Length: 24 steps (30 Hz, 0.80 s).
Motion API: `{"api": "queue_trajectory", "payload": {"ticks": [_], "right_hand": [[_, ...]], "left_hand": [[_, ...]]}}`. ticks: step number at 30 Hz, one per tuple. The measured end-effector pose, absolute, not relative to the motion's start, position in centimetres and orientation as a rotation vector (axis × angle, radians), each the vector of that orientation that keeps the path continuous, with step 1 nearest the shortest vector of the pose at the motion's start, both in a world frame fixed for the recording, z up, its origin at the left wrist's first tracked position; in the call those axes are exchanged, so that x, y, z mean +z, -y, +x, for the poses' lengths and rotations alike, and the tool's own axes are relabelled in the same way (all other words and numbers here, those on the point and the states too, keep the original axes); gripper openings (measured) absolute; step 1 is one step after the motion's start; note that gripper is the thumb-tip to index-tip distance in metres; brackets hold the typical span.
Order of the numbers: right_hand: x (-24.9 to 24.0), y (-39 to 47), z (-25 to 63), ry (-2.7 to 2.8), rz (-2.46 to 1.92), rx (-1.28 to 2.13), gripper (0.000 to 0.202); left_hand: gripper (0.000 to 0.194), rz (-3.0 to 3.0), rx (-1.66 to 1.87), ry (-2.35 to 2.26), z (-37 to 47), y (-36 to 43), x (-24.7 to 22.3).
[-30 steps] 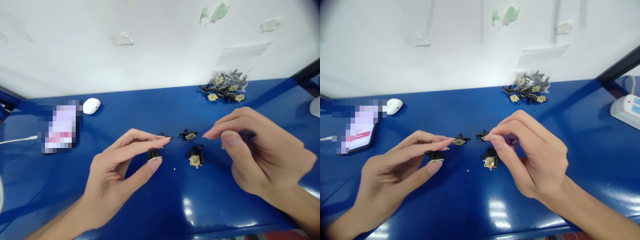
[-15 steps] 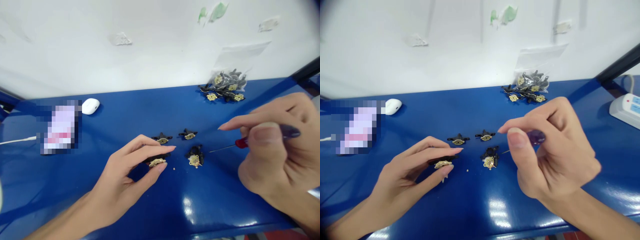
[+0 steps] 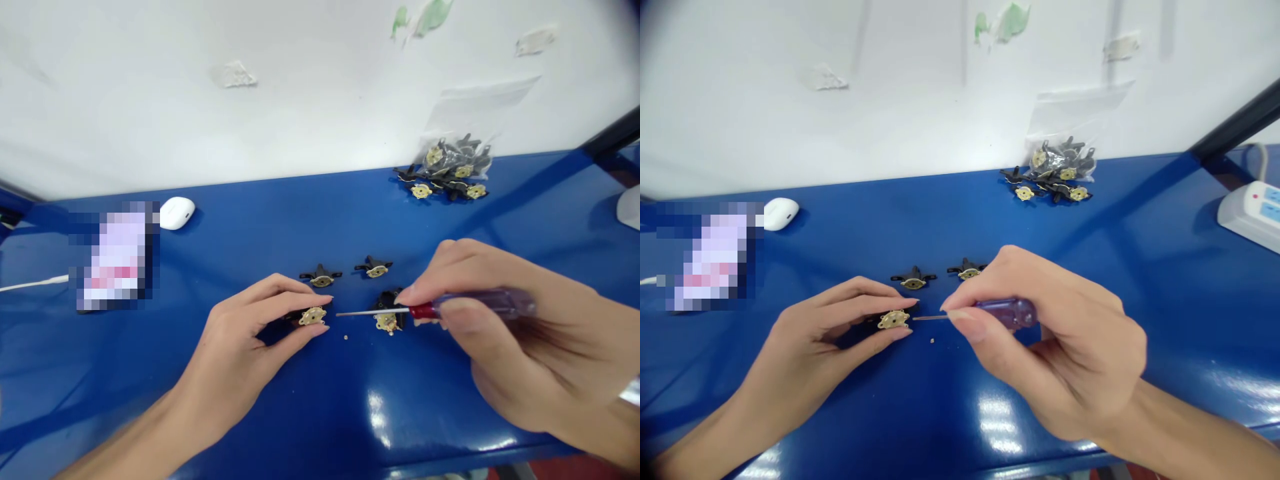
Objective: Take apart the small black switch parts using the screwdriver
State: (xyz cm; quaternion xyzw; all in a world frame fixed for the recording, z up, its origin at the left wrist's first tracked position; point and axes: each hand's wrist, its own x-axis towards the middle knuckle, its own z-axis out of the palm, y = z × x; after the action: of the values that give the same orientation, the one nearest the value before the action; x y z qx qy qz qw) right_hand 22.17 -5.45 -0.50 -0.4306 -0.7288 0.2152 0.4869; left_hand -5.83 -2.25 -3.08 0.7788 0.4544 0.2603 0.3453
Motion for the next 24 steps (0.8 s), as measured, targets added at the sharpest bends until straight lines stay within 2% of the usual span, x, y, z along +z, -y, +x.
{"api": "queue_trajectory", "payload": {"ticks": [4, 9, 24], "right_hand": [[-0.59, 5.13, 22.01, 1.778, -0.983, 0.548, 0.009], [-0.62, 5.05, 21.83, 1.823, -1.022, 0.554, 0.011], [-0.67, 5.44, 21.6, 1.845, -1.12, 0.52, 0.014]], "left_hand": [[0.029, 1.929, 0.687, -1.205, -5.86, 2.57, -3.21], [0.02, 2.029, 0.67, -1.143, -5.62, 2.54, -3.07], [0.019, 2.091, 0.737, -1.06, -5.5, 2.36, -3.01]]}}
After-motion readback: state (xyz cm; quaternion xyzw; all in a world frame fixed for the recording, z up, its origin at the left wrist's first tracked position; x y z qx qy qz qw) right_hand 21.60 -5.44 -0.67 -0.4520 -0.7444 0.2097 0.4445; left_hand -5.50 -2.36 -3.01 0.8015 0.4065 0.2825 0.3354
